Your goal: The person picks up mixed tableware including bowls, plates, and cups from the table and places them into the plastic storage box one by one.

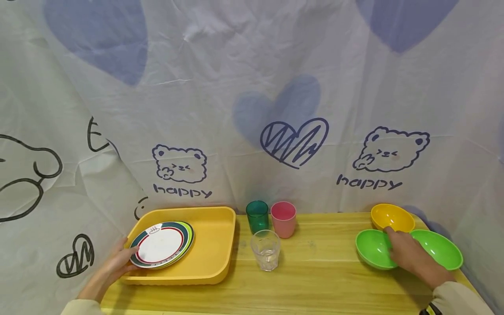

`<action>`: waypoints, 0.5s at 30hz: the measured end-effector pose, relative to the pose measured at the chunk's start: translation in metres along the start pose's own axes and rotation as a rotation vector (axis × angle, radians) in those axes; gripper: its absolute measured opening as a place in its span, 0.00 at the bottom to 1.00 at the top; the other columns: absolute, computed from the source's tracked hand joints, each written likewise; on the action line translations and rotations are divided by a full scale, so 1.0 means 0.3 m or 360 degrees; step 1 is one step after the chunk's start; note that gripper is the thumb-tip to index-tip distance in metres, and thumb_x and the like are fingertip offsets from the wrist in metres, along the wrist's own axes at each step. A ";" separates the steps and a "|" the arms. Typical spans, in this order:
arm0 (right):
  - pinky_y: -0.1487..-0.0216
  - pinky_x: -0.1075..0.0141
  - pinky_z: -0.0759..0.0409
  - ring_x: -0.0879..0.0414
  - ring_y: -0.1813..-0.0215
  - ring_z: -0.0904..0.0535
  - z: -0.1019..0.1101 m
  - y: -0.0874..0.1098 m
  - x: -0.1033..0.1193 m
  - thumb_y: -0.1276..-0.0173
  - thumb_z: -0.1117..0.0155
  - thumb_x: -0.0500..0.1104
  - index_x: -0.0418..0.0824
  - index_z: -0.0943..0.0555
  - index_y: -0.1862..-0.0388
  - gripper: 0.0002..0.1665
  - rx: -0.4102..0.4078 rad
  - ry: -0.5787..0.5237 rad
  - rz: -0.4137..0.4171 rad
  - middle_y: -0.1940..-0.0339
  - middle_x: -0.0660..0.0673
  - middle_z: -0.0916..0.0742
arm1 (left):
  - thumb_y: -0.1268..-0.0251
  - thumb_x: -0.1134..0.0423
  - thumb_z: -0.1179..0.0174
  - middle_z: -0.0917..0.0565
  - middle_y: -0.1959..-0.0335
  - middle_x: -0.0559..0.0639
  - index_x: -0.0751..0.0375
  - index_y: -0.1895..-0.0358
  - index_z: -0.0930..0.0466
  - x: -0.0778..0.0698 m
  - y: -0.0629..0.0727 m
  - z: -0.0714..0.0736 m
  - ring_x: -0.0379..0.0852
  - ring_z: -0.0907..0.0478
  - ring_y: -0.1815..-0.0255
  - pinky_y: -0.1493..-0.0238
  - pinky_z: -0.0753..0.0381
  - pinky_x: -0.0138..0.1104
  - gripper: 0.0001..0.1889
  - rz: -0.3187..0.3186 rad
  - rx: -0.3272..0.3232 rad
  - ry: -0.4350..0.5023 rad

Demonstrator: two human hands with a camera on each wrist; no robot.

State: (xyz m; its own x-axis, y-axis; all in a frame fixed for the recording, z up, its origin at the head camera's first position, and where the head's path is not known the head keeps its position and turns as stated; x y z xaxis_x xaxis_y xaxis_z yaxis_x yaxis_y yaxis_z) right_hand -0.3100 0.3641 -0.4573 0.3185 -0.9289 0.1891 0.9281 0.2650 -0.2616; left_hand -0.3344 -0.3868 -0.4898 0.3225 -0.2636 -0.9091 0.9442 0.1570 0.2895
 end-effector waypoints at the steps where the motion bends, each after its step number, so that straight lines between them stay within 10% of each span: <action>1: 0.71 0.50 0.18 0.46 0.71 0.21 0.000 0.003 0.001 0.55 0.31 0.23 0.22 0.27 0.53 0.27 -0.0003 -0.0008 -0.0001 0.73 0.40 0.17 | 0.18 0.67 0.59 0.65 0.25 0.86 0.73 0.22 0.80 -0.002 -0.002 -0.004 0.59 0.25 0.50 0.59 0.12 0.36 0.40 -0.0002 0.0001 -0.0016; 6: 0.74 0.50 0.20 0.46 0.73 0.23 0.004 0.016 -0.003 0.60 0.33 0.21 0.24 0.28 0.53 0.30 -0.0028 -0.0047 -0.0020 0.73 0.38 0.17 | 0.19 0.66 0.59 0.58 0.26 0.87 0.84 0.24 0.72 -0.014 -0.008 -0.017 0.62 0.26 0.45 0.46 0.16 0.41 0.37 -0.0042 0.0009 -0.0140; 10: 0.75 0.53 0.22 0.48 0.74 0.26 0.002 0.019 -0.006 0.59 0.35 0.21 0.25 0.27 0.53 0.29 -0.0025 -0.0051 -0.0050 0.73 0.38 0.17 | 0.19 0.63 0.57 0.50 0.28 0.87 0.91 0.27 0.62 -0.013 -0.010 -0.021 0.72 0.40 0.31 0.26 0.37 0.59 0.36 -0.0041 -0.0002 -0.0331; 15: 0.75 0.52 0.23 0.47 0.73 0.26 0.006 0.027 -0.013 0.58 0.39 0.20 0.25 0.26 0.55 0.26 -0.0005 -0.0101 -0.0114 0.72 0.37 0.17 | 0.23 0.66 0.53 0.20 0.59 0.72 0.92 0.39 0.40 -0.014 -0.034 -0.035 0.54 0.19 0.61 0.54 0.15 0.40 0.26 -0.0158 0.0029 -0.0307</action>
State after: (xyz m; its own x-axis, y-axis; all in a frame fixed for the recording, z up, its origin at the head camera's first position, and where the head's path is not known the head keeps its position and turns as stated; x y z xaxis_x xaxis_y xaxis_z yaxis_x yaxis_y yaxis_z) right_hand -0.3034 0.3702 -0.4585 0.2633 -0.9271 0.2668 0.9483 0.1979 -0.2481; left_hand -0.3460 -0.3773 -0.4921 0.2329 -0.4545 -0.8598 0.9725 0.1041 0.2084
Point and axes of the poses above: each hand's wrist, its own y-axis away from the middle knuckle, its own z-axis out of the back of the hand, x = y × z, the point moved 10 cm from there along -y, towards the middle knuckle
